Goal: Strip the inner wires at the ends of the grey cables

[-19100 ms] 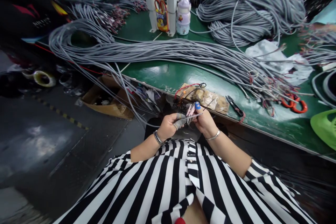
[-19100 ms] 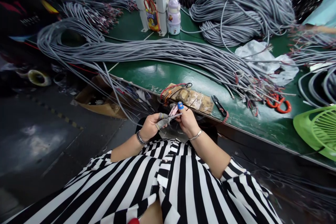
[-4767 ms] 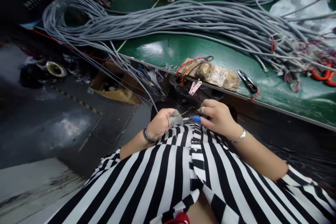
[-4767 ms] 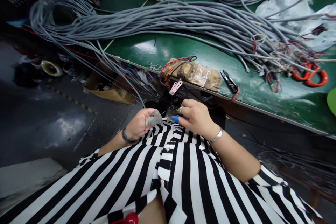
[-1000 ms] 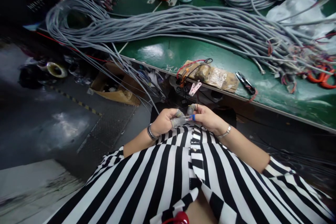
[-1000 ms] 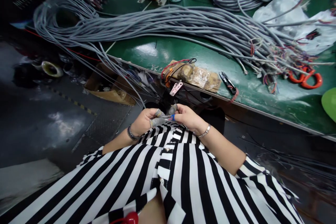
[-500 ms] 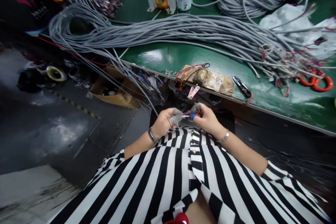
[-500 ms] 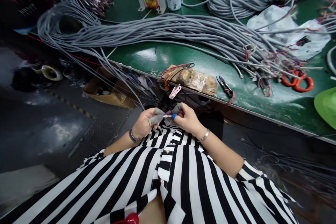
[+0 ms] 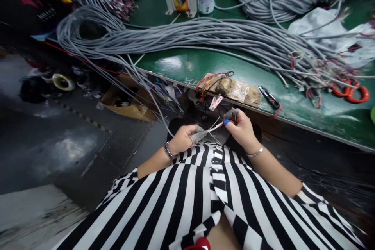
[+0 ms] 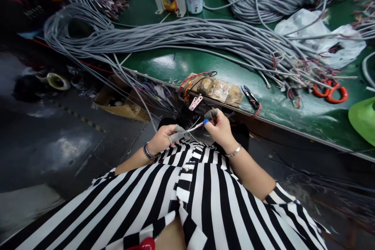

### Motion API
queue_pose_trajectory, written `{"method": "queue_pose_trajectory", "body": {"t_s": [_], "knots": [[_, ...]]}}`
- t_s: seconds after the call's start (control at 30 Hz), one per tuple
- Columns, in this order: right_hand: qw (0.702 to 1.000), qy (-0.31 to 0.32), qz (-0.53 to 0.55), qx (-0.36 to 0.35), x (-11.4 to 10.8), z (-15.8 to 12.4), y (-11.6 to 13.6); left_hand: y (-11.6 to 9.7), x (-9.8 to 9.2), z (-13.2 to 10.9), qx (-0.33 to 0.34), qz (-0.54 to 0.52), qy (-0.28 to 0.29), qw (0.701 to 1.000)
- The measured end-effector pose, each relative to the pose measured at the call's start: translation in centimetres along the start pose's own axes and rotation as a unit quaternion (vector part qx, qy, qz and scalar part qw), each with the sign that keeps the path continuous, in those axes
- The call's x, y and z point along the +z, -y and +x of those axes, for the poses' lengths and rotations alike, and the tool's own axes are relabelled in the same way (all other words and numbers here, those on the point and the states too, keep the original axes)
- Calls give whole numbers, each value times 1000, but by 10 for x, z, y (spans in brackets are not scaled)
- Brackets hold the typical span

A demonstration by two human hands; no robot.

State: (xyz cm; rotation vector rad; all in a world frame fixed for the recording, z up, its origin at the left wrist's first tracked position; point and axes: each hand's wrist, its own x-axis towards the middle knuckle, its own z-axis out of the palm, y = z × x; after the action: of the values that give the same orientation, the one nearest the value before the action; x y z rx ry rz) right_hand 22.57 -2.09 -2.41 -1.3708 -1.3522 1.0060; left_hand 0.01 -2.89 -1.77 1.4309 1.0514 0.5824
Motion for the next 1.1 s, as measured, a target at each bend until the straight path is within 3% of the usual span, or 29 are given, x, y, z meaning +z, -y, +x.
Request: {"method": "queue_pose_trajectory", "body": {"t_s": [0.2, 0.47, 0.53, 0.6, 0.7, 0.87, 0.97, 1.03, 1.1], "knots": [[999, 43, 5, -26, -1, -15, 17, 11, 2, 4, 49, 17, -43, 998], [979, 194, 5, -62, 19, -36, 27, 12, 13, 6, 29, 0, -112, 993], [983, 168, 2, -70, 18, -36, 27, 12, 15, 6, 18, -33, -133, 990], [993, 99, -6, -67, 15, -34, 27, 13, 16, 6, 12, -54, -150, 987], [992, 39, -92, -74, 9, -31, 25, 15, 15, 5, 24, -51, -163, 985], [929, 63, -330, -154, 10, -29, 21, 16, 14, 4, 86, 74, -159, 981], [886, 70, -405, -215, 10, -28, 23, 13, 13, 0, 130, 170, -158, 964], [880, 76, -409, -230, 8, -25, 25, 10, 11, -3, 142, 204, -151, 957], [902, 78, -373, -205, 5, -19, 25, 8, 10, -5, 146, 200, -137, 959]]}}
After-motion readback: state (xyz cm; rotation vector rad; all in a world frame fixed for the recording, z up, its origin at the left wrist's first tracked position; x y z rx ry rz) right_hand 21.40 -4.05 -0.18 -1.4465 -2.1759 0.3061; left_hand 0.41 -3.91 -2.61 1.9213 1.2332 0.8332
